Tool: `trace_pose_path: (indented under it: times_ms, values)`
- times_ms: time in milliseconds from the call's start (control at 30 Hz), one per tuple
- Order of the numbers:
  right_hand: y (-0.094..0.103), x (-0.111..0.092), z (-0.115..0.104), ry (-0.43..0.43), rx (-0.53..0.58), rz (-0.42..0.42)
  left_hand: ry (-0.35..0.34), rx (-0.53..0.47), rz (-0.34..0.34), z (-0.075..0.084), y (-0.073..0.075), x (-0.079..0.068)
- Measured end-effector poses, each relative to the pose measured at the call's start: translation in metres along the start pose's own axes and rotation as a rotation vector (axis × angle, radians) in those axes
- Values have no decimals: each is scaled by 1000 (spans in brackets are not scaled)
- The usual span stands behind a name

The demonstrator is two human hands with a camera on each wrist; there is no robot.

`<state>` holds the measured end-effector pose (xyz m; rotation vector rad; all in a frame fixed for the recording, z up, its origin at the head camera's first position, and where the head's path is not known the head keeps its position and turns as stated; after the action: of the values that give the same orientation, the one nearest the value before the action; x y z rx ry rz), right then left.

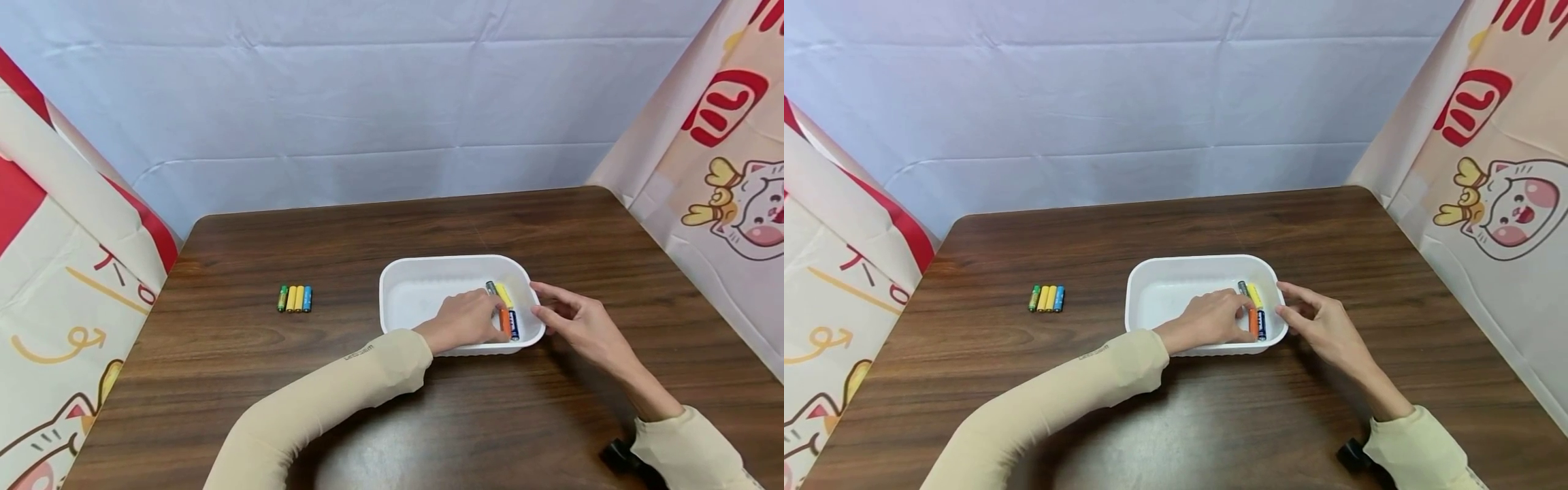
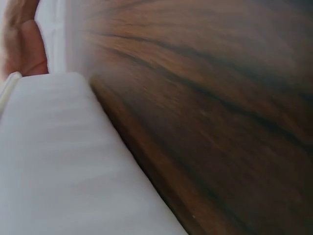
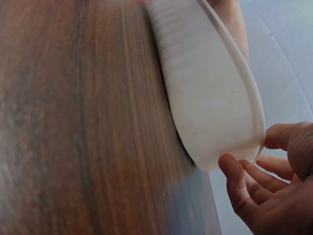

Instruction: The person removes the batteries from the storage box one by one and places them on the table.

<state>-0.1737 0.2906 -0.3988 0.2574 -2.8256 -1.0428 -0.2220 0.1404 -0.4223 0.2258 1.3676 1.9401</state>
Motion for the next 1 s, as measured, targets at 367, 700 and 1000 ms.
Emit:
trace_pose_path:
  times_ms: [367, 700, 1000]
  values:
    - [0, 0, 2, -7, -2, -1, -11, -109, 96, -8, 23, -16]
    - [0, 0, 2, -29, -1, 1, -34, -177, 186, -29, 58, -50]
    - [0, -1, 3, -38, 15, -4, -14, -283, 246, -73, 79, -90]
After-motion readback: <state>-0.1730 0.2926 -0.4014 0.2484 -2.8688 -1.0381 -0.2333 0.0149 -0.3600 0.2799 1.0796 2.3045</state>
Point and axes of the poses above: each hand's wrist, its own x-axis towards the middle knuckle, its own y-axis out of the back of the hand, z = x × y, the point moved 8 cm from there along x, towards the middle knuckle, and after that the axes turned 7 degrees about -z, right-handed, at the moved point
